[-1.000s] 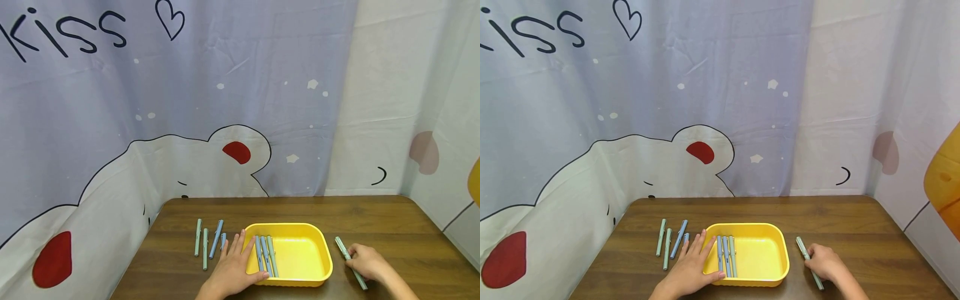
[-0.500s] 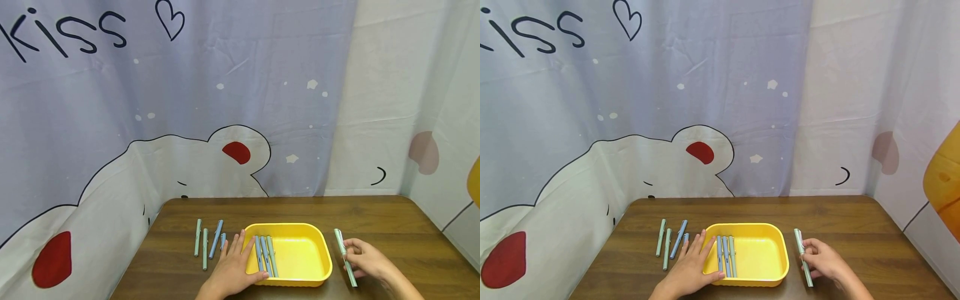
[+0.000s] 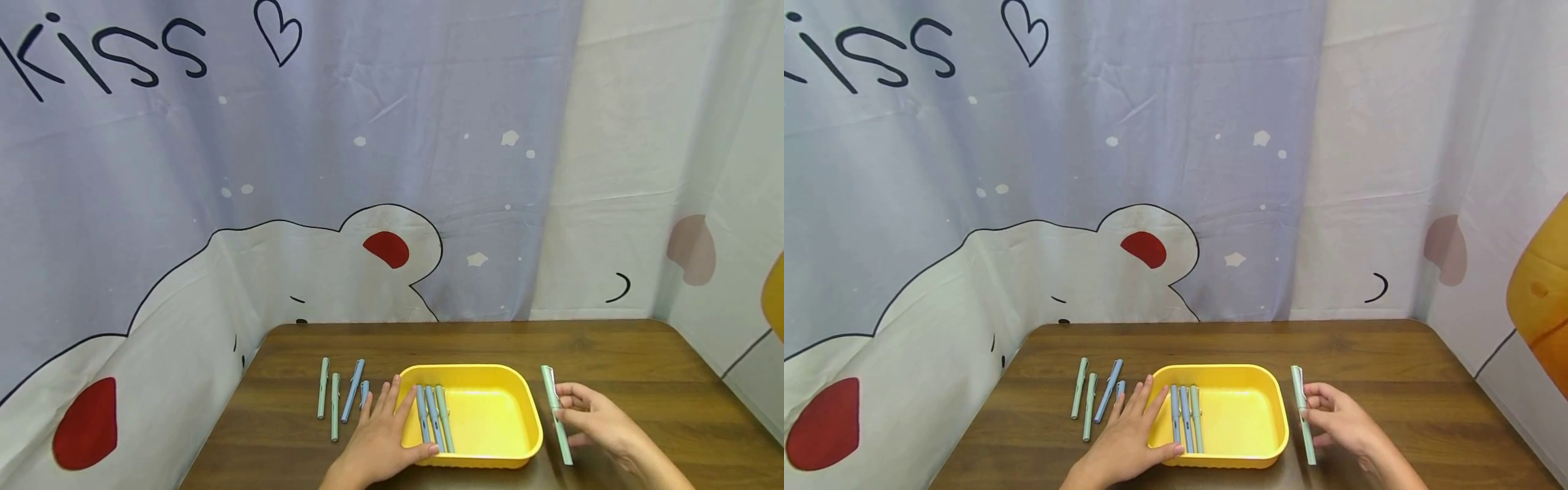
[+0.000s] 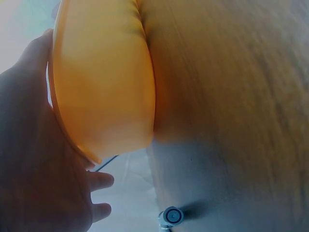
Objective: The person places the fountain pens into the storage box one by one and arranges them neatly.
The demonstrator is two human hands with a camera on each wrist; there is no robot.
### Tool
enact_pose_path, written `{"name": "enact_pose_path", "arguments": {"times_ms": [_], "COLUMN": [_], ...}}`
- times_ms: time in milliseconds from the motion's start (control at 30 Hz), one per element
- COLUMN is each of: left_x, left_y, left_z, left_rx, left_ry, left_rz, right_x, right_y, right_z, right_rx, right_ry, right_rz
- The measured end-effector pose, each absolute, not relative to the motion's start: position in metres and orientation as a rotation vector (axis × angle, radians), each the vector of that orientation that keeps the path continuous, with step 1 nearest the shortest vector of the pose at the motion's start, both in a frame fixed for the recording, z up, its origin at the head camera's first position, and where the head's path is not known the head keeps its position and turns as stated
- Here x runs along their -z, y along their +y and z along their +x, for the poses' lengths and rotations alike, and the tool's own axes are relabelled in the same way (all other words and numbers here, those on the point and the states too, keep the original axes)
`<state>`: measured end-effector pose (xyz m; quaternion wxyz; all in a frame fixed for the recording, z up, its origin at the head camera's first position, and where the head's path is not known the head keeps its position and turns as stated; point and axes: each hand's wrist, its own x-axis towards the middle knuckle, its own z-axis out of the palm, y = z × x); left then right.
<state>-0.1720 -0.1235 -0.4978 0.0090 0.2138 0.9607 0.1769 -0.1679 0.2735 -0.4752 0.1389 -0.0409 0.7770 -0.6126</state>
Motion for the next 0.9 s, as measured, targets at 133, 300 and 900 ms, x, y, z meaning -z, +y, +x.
{"name": "enact_pose_path", "arguments": {"times_ms": [133, 300, 900], "left_x": [0.498, 0.499, 0.498], "left_y": [-0.123, -0.123, -0.124], "left_z": [-0.172, -0.172, -0.171], "left_rx": [-0.55, -0.553, -0.564], "left_ry": [3.003, 3.006, 3.015], "left_rz": [0.667, 0.667, 0.686], "right_x": [0.47, 0.46, 0.447], "right_y": [0.269, 0.26, 0.227], "right_z": [-0.167, -0.165, -0.171], "right_rx": [1.773, 1.764, 1.776], "right_ry": [2.265, 2.276, 2.242], "right_rz": [-0.16, -0.173, -0.193]}}
